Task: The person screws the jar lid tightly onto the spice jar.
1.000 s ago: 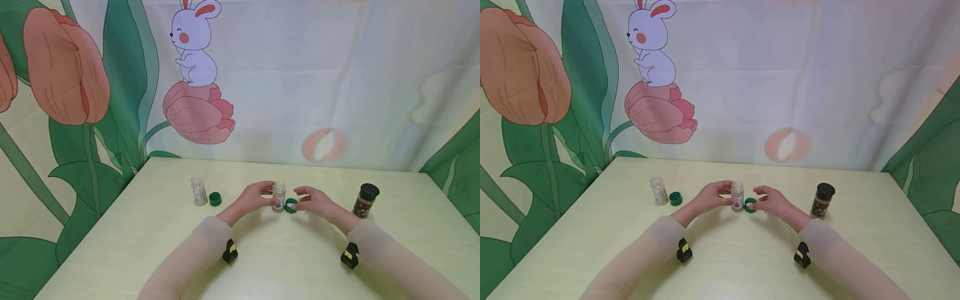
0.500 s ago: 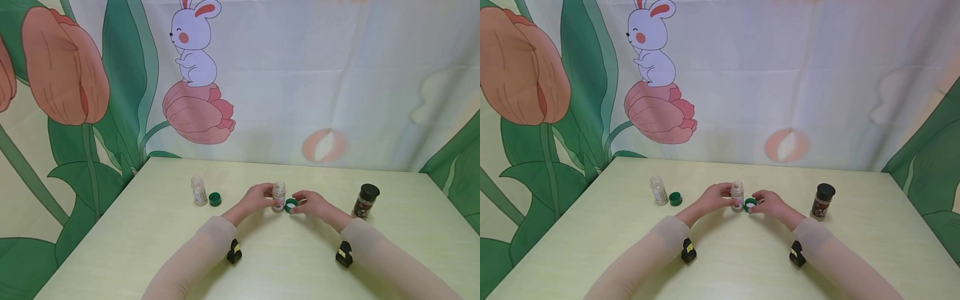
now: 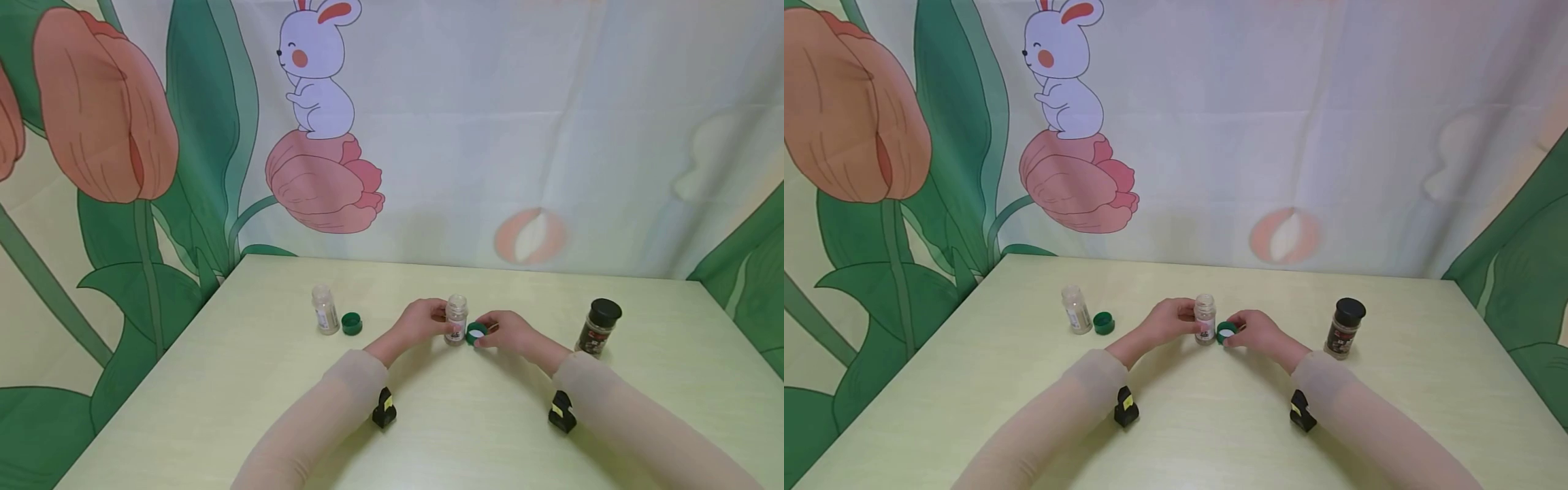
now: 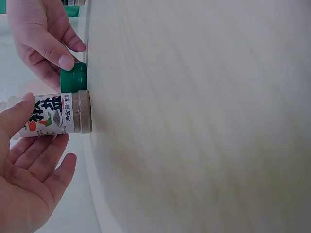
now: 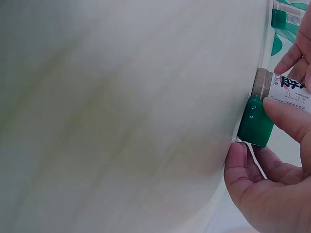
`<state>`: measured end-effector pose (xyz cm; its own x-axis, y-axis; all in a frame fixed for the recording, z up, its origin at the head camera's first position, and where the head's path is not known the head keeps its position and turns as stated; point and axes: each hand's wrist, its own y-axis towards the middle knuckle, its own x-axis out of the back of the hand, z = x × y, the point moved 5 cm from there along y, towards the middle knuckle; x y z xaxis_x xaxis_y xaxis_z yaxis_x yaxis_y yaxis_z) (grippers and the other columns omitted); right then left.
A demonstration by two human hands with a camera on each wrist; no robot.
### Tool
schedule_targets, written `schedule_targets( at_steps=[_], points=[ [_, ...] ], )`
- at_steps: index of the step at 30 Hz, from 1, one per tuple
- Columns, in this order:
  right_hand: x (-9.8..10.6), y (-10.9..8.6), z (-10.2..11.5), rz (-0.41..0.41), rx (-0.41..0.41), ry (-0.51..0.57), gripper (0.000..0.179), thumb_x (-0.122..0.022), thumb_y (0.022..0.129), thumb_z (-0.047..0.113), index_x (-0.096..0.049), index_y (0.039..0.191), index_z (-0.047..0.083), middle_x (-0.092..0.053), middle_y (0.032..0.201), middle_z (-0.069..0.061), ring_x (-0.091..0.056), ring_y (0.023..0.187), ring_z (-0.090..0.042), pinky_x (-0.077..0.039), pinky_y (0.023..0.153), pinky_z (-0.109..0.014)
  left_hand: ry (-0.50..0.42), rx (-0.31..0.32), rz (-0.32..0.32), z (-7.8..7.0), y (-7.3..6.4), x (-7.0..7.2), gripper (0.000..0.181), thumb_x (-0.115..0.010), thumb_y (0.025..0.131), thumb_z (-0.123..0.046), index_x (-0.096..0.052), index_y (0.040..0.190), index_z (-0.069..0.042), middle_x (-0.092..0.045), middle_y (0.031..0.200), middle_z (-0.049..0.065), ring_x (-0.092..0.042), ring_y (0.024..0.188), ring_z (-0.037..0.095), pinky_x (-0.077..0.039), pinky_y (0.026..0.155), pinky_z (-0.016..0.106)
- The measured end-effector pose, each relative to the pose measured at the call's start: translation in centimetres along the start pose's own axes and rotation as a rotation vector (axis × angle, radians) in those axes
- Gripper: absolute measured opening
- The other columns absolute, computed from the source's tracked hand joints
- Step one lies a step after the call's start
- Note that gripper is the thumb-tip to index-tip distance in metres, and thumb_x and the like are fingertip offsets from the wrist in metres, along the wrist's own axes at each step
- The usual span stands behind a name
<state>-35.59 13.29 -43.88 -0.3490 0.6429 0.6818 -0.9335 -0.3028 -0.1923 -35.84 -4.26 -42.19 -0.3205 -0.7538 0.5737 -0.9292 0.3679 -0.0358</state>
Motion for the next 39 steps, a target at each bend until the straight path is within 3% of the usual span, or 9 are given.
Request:
schedule_targets(
  at_steps=[5, 14, 24, 39],
  points=[
    [0.2, -0.1, 0.1, 0.001, -0.005, 0.002, 0.046, -0.075, 0.091, 0.011, -0.060, 0.130, -0.009, -0.067, 0.126, -0.025, -0.063, 0.111, -0.031, -0.054, 0.095, -0.041, 0.006, 0.014, 0.002, -0.2, 0.1, 0.0, 0.044, -0.075, 0.094, -0.014, -0.063, 0.133, 0.003, -0.071, 0.130, 0.020, -0.067, 0.124, 0.032, -0.050, 0.110, 0.044],
    [0.7, -0.7, 0.8, 0.020, -0.005, 0.053, 0.046, -0.073, 0.091, 0.008, -0.058, 0.129, -0.012, -0.066, 0.122, -0.026, -0.063, 0.099, -0.023, -0.055, 0.079, -0.028, 0.018, 0.015, 0.010, -0.3, 0.1, 0.1, 0.044, -0.076, 0.094, -0.016, -0.064, 0.132, 0.002, -0.072, 0.129, 0.019, -0.067, 0.123, 0.031, -0.051, 0.110, 0.043],
    [1.4, -0.5, 1.0, 0.010, 0.020, 0.056, 0.046, -0.072, 0.092, 0.011, -0.057, 0.132, -0.008, -0.065, 0.129, -0.026, -0.062, 0.115, -0.031, -0.055, 0.099, -0.044, 0.010, 0.028, 0.008, -0.1, 0.0, 0.1, 0.046, -0.077, 0.093, -0.016, -0.064, 0.133, 0.002, -0.072, 0.129, 0.019, -0.067, 0.123, 0.031, -0.052, 0.108, 0.042],
    [3.1, -0.9, 1.2, -0.021, 0.064, 0.142, 0.049, -0.070, 0.096, 0.016, -0.054, 0.138, -0.006, -0.060, 0.135, -0.027, -0.063, 0.119, -0.034, -0.058, 0.096, -0.039, -0.005, 0.039, 0.004, 0.0, 0.1, 0.1, 0.045, -0.075, 0.094, -0.014, -0.063, 0.133, 0.003, -0.071, 0.129, 0.020, -0.067, 0.123, 0.031, -0.052, 0.108, 0.041]
  ],
)
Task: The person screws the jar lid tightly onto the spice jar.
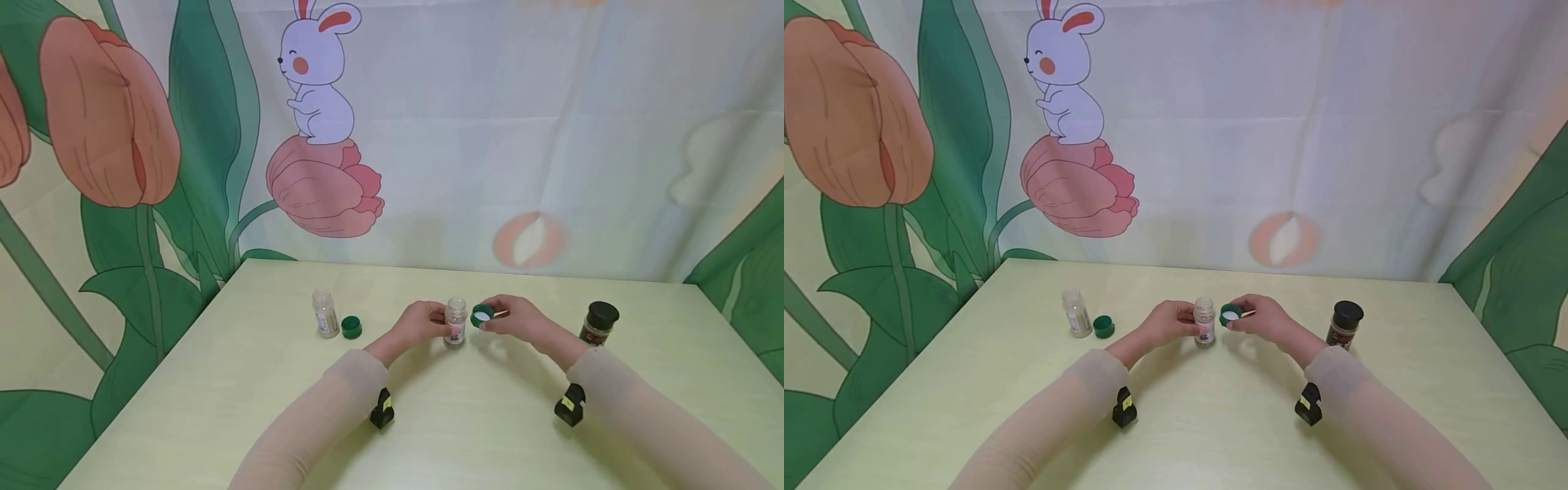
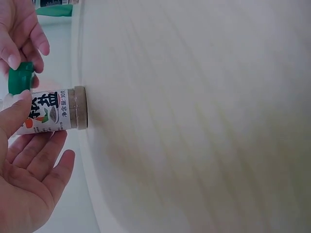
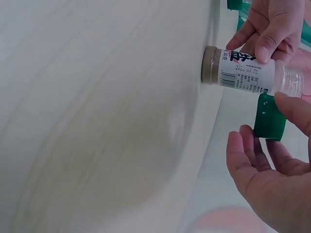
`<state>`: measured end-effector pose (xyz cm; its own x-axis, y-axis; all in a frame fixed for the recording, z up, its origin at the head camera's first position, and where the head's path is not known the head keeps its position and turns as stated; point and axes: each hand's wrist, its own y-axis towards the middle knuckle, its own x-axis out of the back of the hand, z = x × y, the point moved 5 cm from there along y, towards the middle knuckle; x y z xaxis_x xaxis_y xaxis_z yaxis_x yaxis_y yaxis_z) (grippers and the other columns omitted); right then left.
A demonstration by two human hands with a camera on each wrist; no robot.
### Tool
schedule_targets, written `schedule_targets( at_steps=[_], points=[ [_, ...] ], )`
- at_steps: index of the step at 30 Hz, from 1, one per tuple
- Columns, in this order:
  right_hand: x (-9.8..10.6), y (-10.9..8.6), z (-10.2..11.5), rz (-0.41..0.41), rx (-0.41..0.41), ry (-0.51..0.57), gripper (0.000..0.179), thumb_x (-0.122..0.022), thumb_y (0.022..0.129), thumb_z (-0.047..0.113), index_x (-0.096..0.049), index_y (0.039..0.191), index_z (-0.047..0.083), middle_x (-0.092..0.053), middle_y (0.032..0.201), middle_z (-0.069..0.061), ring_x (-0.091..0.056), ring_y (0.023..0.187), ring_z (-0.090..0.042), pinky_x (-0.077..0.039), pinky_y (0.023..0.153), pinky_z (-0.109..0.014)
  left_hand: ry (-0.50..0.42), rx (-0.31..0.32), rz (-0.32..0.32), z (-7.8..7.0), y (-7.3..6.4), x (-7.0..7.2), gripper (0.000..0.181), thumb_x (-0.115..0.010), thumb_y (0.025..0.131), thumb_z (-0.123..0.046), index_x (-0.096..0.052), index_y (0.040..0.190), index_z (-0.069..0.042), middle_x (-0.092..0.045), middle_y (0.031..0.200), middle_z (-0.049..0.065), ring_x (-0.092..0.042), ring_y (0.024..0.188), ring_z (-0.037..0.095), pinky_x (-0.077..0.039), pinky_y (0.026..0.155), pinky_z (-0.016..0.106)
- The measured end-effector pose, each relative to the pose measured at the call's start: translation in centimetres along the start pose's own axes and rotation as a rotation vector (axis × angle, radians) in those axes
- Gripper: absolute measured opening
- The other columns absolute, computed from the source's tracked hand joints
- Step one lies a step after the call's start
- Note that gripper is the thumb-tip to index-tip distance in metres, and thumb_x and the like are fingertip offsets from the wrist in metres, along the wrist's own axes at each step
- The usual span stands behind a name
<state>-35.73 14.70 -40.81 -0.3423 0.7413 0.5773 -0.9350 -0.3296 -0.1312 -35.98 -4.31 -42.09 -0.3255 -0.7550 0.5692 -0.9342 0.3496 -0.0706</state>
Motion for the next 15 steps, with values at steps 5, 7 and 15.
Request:
schedule_targets(
  at_steps=[5, 7, 15],
  points=[
    [0.16, 0.11, -0.32, -0.023, 0.021, 0.041, 0.051, -0.071, 0.097, 0.019, -0.054, 0.139, -0.004, -0.059, 0.137, -0.027, -0.064, 0.118, -0.032, -0.058, 0.094, -0.039, 0.003, -0.009, 0.004, 0.04, 0.03, 0.09, 0.045, -0.075, 0.094, -0.013, -0.063, 0.133, 0.004, -0.071, 0.130, 0.020, -0.067, 0.123, 0.031, -0.052, 0.108, 0.040],
    [0.20, 0.17, -0.33, -0.034, 0.024, 0.053, 0.051, -0.071, 0.097, 0.020, -0.055, 0.139, -0.003, -0.059, 0.137, -0.026, -0.065, 0.116, -0.030, -0.058, 0.093, -0.037, -0.004, -0.010, 0.004, -0.01, -0.01, 0.16, 0.044, -0.075, 0.094, -0.013, -0.063, 0.133, 0.004, -0.071, 0.130, 0.020, -0.067, 0.124, 0.032, -0.052, 0.108, 0.041],
    [-0.12, 0.04, 0.46, -0.042, 0.064, 0.074, 0.052, -0.072, 0.096, 0.022, -0.057, 0.138, -0.003, -0.060, 0.133, -0.027, -0.065, 0.104, -0.019, -0.056, 0.087, -0.030, -0.016, -0.010, 0.003, 0.09, -0.03, 0.13, 0.044, -0.075, 0.094, -0.013, -0.063, 0.133, 0.003, -0.071, 0.129, 0.020, -0.067, 0.124, 0.032, -0.052, 0.109, 0.042]
  ],
)
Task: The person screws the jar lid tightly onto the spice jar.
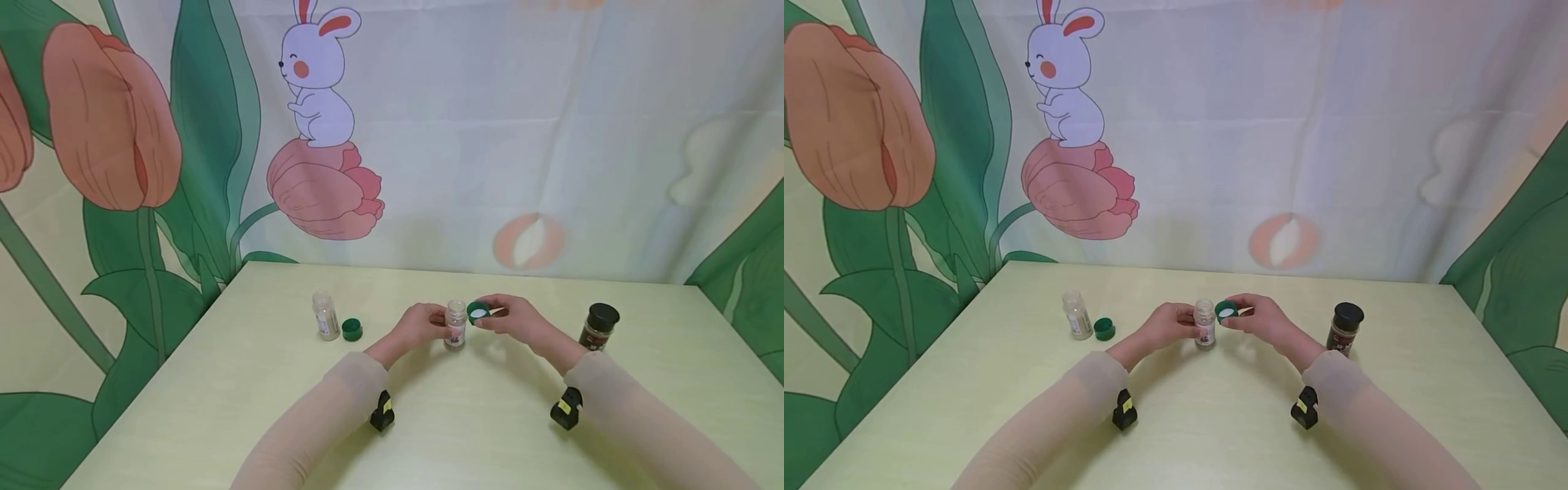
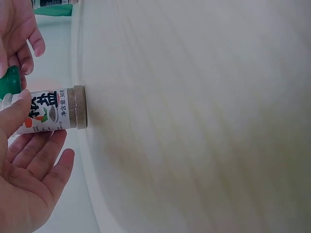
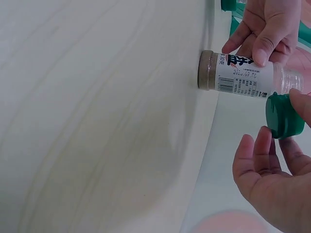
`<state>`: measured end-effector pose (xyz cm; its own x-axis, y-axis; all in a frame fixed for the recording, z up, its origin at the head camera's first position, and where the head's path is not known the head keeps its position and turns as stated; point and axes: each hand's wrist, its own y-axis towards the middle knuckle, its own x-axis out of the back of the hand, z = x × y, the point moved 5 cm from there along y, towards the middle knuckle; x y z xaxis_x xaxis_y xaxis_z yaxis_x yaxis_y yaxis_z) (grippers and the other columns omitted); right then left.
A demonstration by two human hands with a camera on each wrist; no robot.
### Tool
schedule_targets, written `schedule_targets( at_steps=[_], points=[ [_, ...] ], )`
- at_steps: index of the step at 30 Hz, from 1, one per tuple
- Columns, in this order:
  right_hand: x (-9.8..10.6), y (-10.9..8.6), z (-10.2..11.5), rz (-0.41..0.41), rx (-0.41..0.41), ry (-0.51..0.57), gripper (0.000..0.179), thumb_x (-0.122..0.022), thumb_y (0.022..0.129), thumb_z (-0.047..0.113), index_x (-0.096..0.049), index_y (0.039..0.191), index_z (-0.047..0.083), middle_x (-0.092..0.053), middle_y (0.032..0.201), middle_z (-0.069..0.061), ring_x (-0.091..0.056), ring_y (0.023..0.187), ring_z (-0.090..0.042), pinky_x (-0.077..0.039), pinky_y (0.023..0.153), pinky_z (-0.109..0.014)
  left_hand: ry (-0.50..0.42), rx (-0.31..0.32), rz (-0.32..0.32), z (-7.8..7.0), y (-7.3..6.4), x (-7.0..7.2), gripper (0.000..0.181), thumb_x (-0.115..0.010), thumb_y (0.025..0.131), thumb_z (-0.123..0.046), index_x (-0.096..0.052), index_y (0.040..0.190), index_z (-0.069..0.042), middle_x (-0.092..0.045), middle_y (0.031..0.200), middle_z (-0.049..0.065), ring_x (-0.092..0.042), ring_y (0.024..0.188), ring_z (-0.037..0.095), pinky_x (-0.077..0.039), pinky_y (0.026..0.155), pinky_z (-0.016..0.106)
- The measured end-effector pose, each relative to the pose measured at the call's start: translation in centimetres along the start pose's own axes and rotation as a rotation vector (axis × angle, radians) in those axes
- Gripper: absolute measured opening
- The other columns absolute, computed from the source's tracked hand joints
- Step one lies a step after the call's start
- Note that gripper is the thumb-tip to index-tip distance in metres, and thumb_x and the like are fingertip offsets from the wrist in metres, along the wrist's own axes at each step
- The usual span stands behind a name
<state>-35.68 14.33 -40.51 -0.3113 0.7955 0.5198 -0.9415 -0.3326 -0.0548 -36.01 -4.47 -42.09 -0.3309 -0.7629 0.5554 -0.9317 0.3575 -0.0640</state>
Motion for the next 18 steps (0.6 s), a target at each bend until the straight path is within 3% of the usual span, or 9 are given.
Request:
schedule_targets(
  at_steps=[9, 15, 18],
  points=[
    [0.06, 0.09, 0.32, -0.015, 0.008, -0.007, 0.051, -0.073, 0.096, 0.020, -0.058, 0.139, -0.002, -0.062, 0.127, -0.023, -0.062, 0.097, -0.013, -0.054, 0.082, -0.026, 0.012, -0.027, -0.005, 0.09, 0.09, -0.11, 0.043, -0.075, 0.094, -0.012, -0.064, 0.131, 0.005, -0.072, 0.127, 0.021, -0.069, 0.121, 0.032, -0.053, 0.107, 0.040],
    [0.15, 0.35, 0.34, -0.028, 0.017, -0.029, 0.049, -0.073, 0.095, 0.021, -0.059, 0.137, 0.000, -0.066, 0.119, -0.018, -0.060, 0.105, -0.023, -0.052, 0.083, -0.028, 0.003, -0.023, -0.005, 0.09, 0.04, -0.11, 0.043, -0.075, 0.094, -0.012, -0.064, 0.131, 0.005, -0.072, 0.127, 0.021, -0.069, 0.122, 0.032, -0.053, 0.107, 0.040],
    [0.15, 0.46, 0.34, -0.034, 0.026, -0.026, 0.049, -0.072, 0.096, 0.022, -0.058, 0.138, 0.001, -0.065, 0.123, -0.019, -0.059, 0.115, -0.030, -0.053, 0.087, -0.029, 0.005, -0.026, -0.007, 0.11, 0.03, -0.08, 0.042, -0.075, 0.094, -0.012, -0.064, 0.131, 0.005, -0.072, 0.126, 0.021, -0.069, 0.121, 0.032, -0.054, 0.106, 0.039]
  ],
)
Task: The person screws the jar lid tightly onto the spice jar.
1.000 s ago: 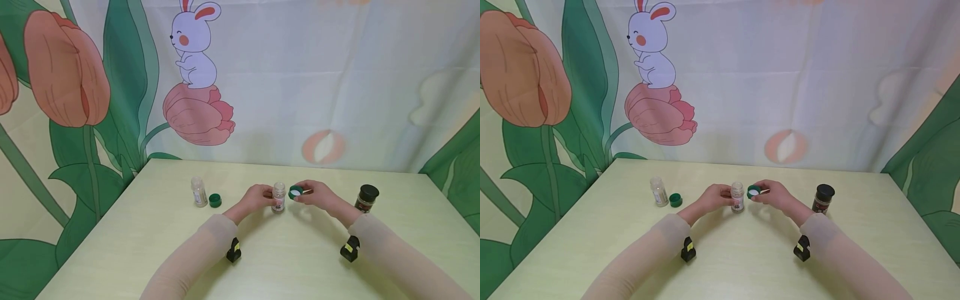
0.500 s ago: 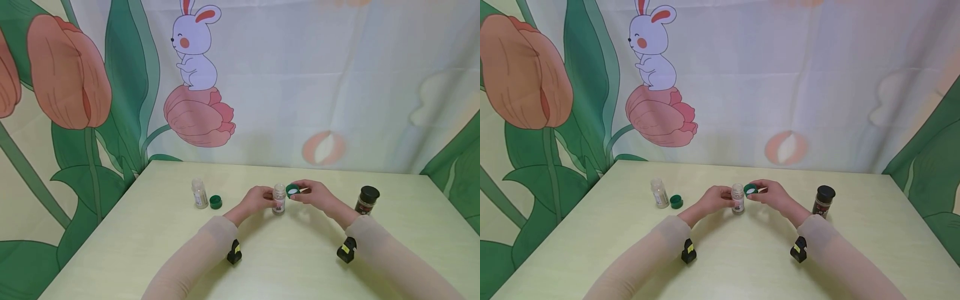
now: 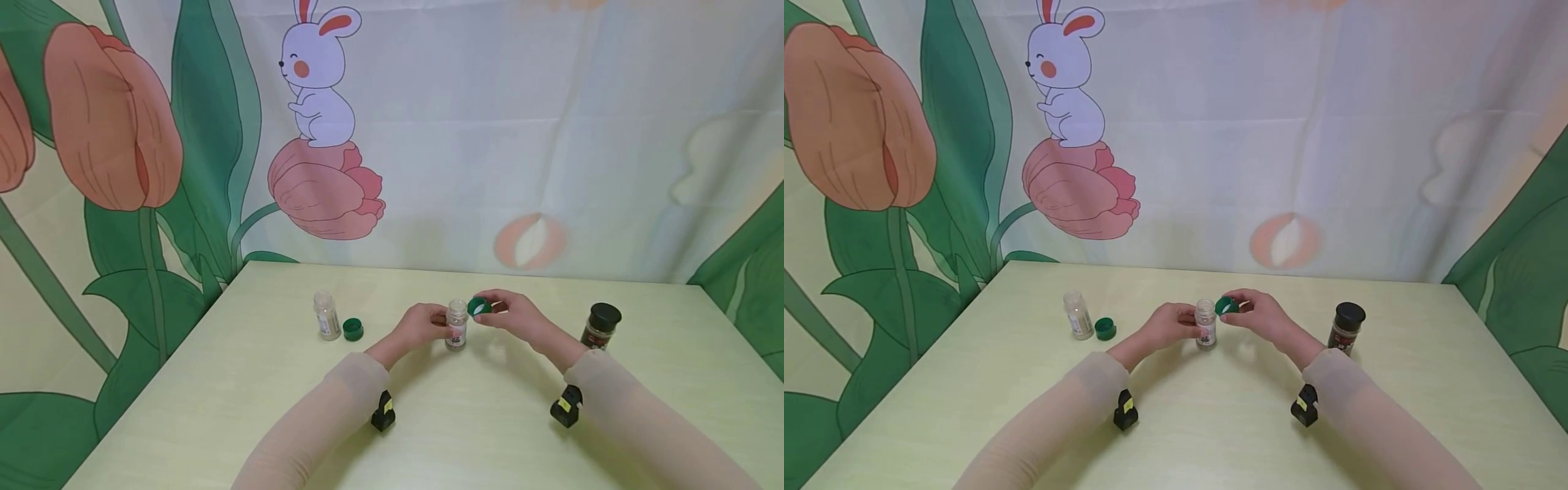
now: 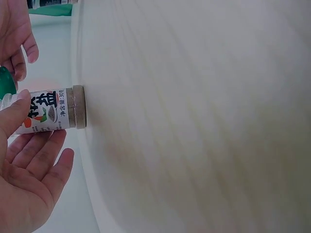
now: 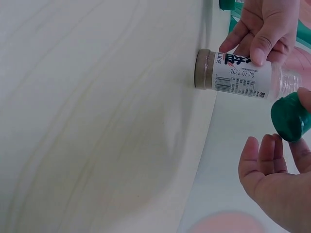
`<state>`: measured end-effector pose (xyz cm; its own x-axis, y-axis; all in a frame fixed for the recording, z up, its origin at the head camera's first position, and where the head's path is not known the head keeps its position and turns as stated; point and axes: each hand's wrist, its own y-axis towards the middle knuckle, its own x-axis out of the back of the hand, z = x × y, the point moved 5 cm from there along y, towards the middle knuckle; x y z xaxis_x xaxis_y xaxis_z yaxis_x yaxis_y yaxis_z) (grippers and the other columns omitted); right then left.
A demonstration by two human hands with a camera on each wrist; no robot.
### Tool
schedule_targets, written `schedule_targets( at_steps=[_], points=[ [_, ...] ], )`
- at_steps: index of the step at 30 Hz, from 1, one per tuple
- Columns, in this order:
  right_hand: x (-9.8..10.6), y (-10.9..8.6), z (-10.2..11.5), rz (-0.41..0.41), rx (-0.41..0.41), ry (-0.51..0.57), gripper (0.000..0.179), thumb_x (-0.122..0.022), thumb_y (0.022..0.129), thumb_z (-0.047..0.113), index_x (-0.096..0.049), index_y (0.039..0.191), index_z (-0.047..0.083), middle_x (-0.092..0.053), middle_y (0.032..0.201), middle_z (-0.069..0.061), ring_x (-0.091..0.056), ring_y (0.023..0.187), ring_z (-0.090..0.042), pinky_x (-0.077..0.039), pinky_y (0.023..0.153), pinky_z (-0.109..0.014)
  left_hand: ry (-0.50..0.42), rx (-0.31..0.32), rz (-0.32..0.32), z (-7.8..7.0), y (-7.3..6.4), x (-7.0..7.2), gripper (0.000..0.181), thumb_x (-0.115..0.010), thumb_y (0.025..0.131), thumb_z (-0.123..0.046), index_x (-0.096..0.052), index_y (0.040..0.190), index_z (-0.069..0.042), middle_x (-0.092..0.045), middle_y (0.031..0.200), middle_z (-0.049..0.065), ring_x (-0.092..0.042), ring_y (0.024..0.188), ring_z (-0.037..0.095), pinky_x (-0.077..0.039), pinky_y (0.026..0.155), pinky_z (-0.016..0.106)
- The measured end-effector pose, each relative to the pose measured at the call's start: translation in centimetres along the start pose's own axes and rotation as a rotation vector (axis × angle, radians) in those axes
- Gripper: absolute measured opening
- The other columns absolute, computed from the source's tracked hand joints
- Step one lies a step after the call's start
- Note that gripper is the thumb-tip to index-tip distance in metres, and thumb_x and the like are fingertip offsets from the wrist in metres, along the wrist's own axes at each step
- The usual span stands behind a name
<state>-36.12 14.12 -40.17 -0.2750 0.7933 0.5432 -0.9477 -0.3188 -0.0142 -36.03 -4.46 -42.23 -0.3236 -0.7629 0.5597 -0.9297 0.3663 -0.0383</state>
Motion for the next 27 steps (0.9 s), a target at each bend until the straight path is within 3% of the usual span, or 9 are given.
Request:
schedule_targets(
  at_steps=[5, 11, 16, 27],
  points=[
    [-0.3, -0.1, 0.3, 0.008, 0.021, 0.060, 0.050, -0.070, 0.097, 0.021, -0.054, 0.139, -0.001, -0.062, 0.131, -0.022, -0.061, 0.116, -0.030, -0.054, 0.092, -0.029, -0.005, 0.004, 0.007, 0.0, -0.1, -0.1, 0.044, -0.075, 0.094, -0.014, -0.064, 0.132, 0.004, -0.072, 0.128, 0.021, -0.068, 0.122, 0.032, -0.053, 0.107, 0.041],
    [-0.8, 0.0, 0.6, 0.029, 0.040, 0.146, 0.052, -0.067, 0.099, 0.016, -0.048, 0.142, -0.005, -0.059, 0.133, -0.024, -0.061, 0.108, -0.020, -0.054, 0.089, -0.024, -0.005, 0.009, 0.012, -0.2, -0.1, 0.0, 0.045, -0.075, 0.094, -0.018, -0.064, 0.133, 0.002, -0.072, 0.129, 0.019, -0.068, 0.123, 0.031, -0.052, 0.108, 0.042],
    [-1.3, 0.5, 0.8, 0.038, 0.033, 0.194, 0.053, -0.067, 0.099, 0.015, -0.045, 0.143, -0.006, -0.057, 0.135, -0.027, -0.060, 0.109, -0.020, -0.056, 0.088, -0.025, -0.010, 0.018, 0.008, -0.2, -0.2, 0.0, 0.044, -0.076, 0.094, -0.018, -0.065, 0.132, 0.001, -0.073, 0.128, 0.018, -0.068, 0.123, 0.031, -0.052, 0.108, 0.042],
    [-2.0, 1.0, 1.2, 0.018, 0.022, 0.144, 0.051, -0.068, 0.098, 0.016, -0.049, 0.141, -0.003, -0.060, 0.129, -0.024, -0.057, 0.101, -0.018, -0.054, 0.083, -0.022, -0.005, -0.008, 0.007, -0.3, -0.4, 0.1, 0.043, -0.075, 0.095, -0.018, -0.065, 0.132, 0.001, -0.073, 0.127, 0.018, -0.069, 0.121, 0.030, -0.053, 0.107, 0.040]
  ],
)
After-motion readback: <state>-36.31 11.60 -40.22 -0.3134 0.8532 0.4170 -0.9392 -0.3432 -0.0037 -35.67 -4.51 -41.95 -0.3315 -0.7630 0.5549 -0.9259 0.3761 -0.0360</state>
